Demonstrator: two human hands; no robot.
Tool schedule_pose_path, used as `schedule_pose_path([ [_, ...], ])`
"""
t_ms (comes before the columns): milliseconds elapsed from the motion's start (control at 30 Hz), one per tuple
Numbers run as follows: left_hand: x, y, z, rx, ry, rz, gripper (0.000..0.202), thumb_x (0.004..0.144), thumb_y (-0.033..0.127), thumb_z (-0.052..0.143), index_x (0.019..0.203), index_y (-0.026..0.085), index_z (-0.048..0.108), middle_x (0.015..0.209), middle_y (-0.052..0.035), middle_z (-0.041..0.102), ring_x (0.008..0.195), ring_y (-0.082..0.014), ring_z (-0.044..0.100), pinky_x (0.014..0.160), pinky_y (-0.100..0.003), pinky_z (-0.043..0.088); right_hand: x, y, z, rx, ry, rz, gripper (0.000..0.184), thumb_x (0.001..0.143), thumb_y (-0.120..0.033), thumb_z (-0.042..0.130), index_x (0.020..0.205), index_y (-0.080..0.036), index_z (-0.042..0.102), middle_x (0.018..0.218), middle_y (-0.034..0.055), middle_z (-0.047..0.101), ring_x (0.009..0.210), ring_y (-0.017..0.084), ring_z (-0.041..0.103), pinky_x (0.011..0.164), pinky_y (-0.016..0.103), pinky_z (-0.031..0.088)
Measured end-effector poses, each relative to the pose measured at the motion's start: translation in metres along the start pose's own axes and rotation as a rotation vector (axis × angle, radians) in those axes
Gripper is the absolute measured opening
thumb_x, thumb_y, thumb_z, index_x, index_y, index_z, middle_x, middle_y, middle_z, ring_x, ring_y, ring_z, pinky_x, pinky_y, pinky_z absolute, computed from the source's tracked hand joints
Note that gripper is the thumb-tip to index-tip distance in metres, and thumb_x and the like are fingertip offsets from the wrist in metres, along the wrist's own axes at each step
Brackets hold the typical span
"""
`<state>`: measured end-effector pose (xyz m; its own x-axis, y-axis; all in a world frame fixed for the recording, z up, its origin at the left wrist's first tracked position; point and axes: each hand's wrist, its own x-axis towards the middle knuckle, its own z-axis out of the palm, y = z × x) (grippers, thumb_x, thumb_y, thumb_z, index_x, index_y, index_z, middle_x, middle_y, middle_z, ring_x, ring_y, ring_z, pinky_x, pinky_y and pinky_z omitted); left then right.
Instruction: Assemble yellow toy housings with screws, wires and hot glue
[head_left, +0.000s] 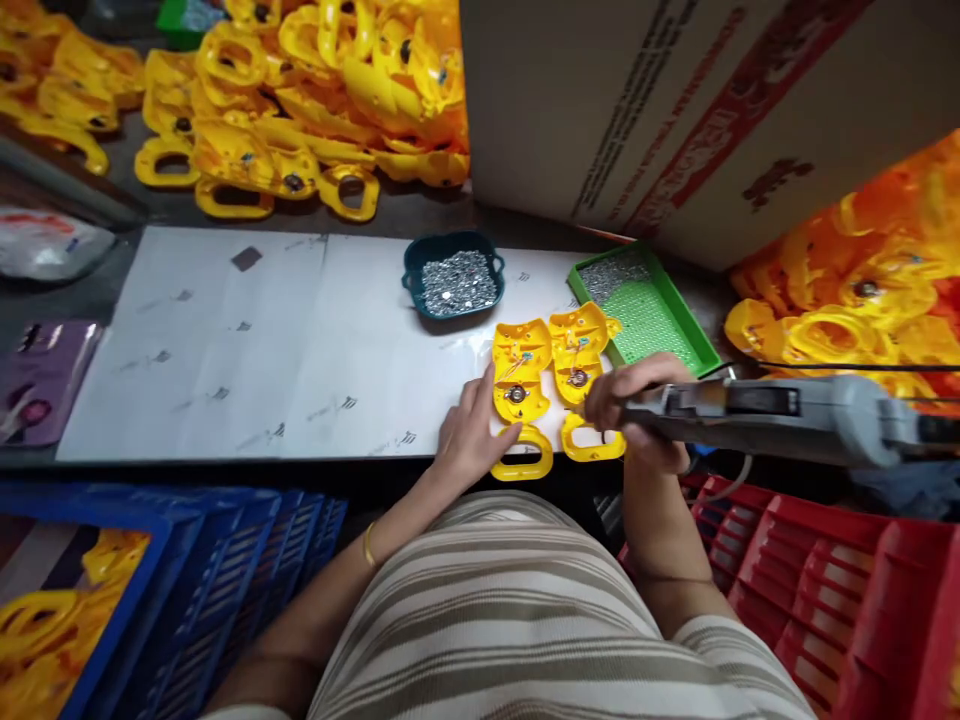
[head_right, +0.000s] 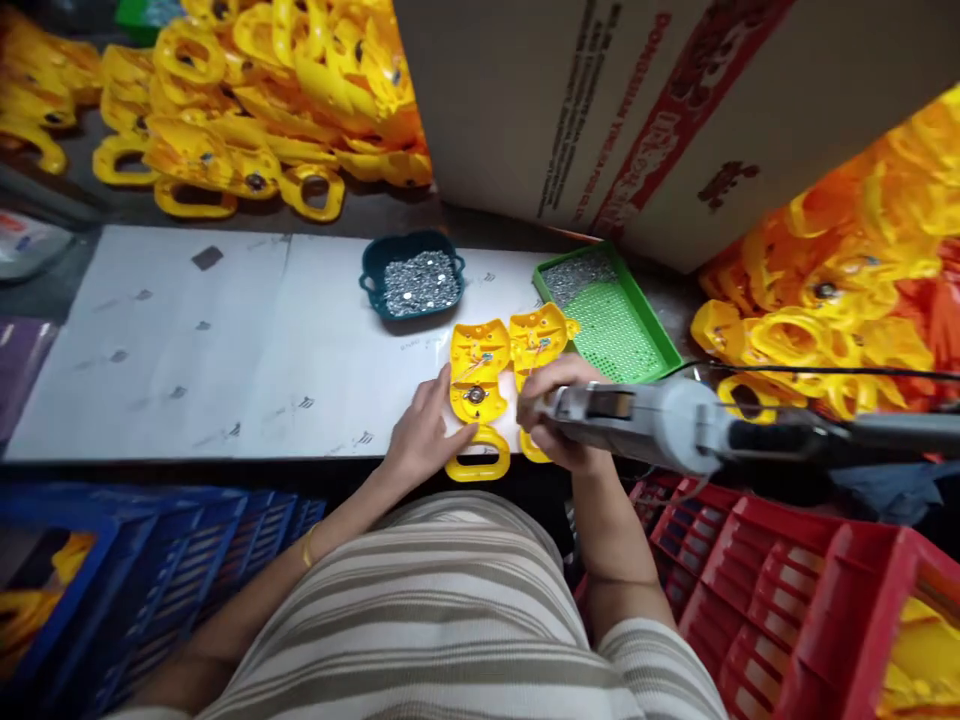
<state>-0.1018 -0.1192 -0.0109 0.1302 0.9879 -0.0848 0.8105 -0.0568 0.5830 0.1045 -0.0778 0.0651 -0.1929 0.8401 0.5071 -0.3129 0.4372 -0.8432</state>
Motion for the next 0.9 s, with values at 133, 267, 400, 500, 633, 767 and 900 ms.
schedule_pose_path([
  [133, -0.004, 0.010, -0.008, 0.104, 0.203, 0.332, 0.060, 0.087, 0.033, 0.063, 0.143, 0.020, 0.042, 0.131, -0.0147, 0.055, 0.115, -0.0284, 0.055, 0.095, -0.042, 0.044, -0.009, -0.018, -0.038, -0.195, 0.296, -0.220, 0.021, 0.079, -0.028, 0.066, 0.098, -0.022, 0.057, 0.057, -0.0073, 0.050, 0.042, 0.009, 0.048, 0.039, 0.023, 0.042],
  [267, 0.004, 0.035, 0.001, 0.186, -0.033, 0.808, 0.045, 0.091, 0.043, 0.060, 0.133, 0.027, 0.054, 0.140, -0.0073, 0.055, 0.131, -0.0287, 0.045, 0.114, -0.051, 0.020, -0.015, -0.009, -0.070, -0.357, 0.545, -0.260, 0.025, 0.079, -0.034, 0.067, 0.095, -0.026, 0.050, 0.056, -0.0087, 0.048, 0.043, 0.010, 0.047, 0.042, 0.024, 0.043],
  [400, 0.018, 0.045, 0.012, 0.298, -0.219, 0.909, 0.058, 0.084, 0.052, 0.066, 0.134, 0.026, 0.054, 0.144, -0.0072, 0.052, 0.135, -0.0290, 0.041, 0.119, -0.054, 0.011, -0.021, 0.012, -0.082, -0.407, 0.621, -0.050, 0.034, 0.078, -0.045, 0.069, 0.095, -0.025, 0.048, 0.057, -0.0074, 0.049, 0.044, 0.010, 0.049, 0.044, 0.027, 0.044],
  [500, 0.025, 0.040, 0.008, 0.368, -0.255, 0.929, 0.053, 0.082, 0.047, 0.070, 0.129, 0.025, 0.058, 0.143, -0.0082, 0.053, 0.134, -0.0299, 0.044, 0.119, -0.057, 0.013, -0.023, 0.026, -0.084, -0.389, 0.623, 0.000, 0.038, 0.077, -0.050, 0.068, 0.095, -0.023, 0.049, 0.057, -0.0069, 0.048, 0.044, 0.011, 0.050, 0.044, 0.027, 0.045],
  [633, 0.028, 0.028, -0.008, 0.432, -0.266, 0.983, 0.039, 0.081, 0.039, 0.072, 0.117, 0.024, 0.065, 0.140, -0.0085, 0.056, 0.132, -0.0289, 0.048, 0.120, -0.058, 0.008, -0.023, 0.035, -0.084, -0.389, 0.633, 0.029, 0.042, 0.074, -0.053, 0.069, 0.097, -0.023, 0.052, 0.062, -0.0050, 0.053, 0.051, 0.012, 0.055, 0.053, 0.030, 0.051],
  [767, 0.034, 0.009, -0.025, 0.514, -0.228, 1.036, 0.019, 0.086, 0.027, 0.064, 0.104, 0.022, 0.068, 0.134, -0.0078, 0.061, 0.129, -0.0283, 0.052, 0.120, -0.058, 0.002, -0.021, 0.031, -0.081, -0.435, 0.632, 0.052, 0.042, 0.073, -0.049, 0.072, 0.100, -0.022, 0.055, 0.072, -0.0010, 0.062, 0.063, 0.015, 0.061, 0.066, 0.034, 0.055],
  [900, 0.045, -0.015, -0.042, 0.593, -0.249, 1.110, 0.034, 0.087, 0.005, 0.044, 0.105, 0.022, 0.068, 0.140, -0.0062, 0.056, 0.134, -0.0276, 0.048, 0.120, -0.058, 0.007, -0.033, 0.012, -0.070, -0.697, 0.519, 0.118, 0.043, 0.074, -0.041, 0.073, 0.108, -0.020, 0.058, 0.103, 0.0086, 0.068, 0.097, 0.023, 0.065, 0.090, 0.043, 0.052],
])
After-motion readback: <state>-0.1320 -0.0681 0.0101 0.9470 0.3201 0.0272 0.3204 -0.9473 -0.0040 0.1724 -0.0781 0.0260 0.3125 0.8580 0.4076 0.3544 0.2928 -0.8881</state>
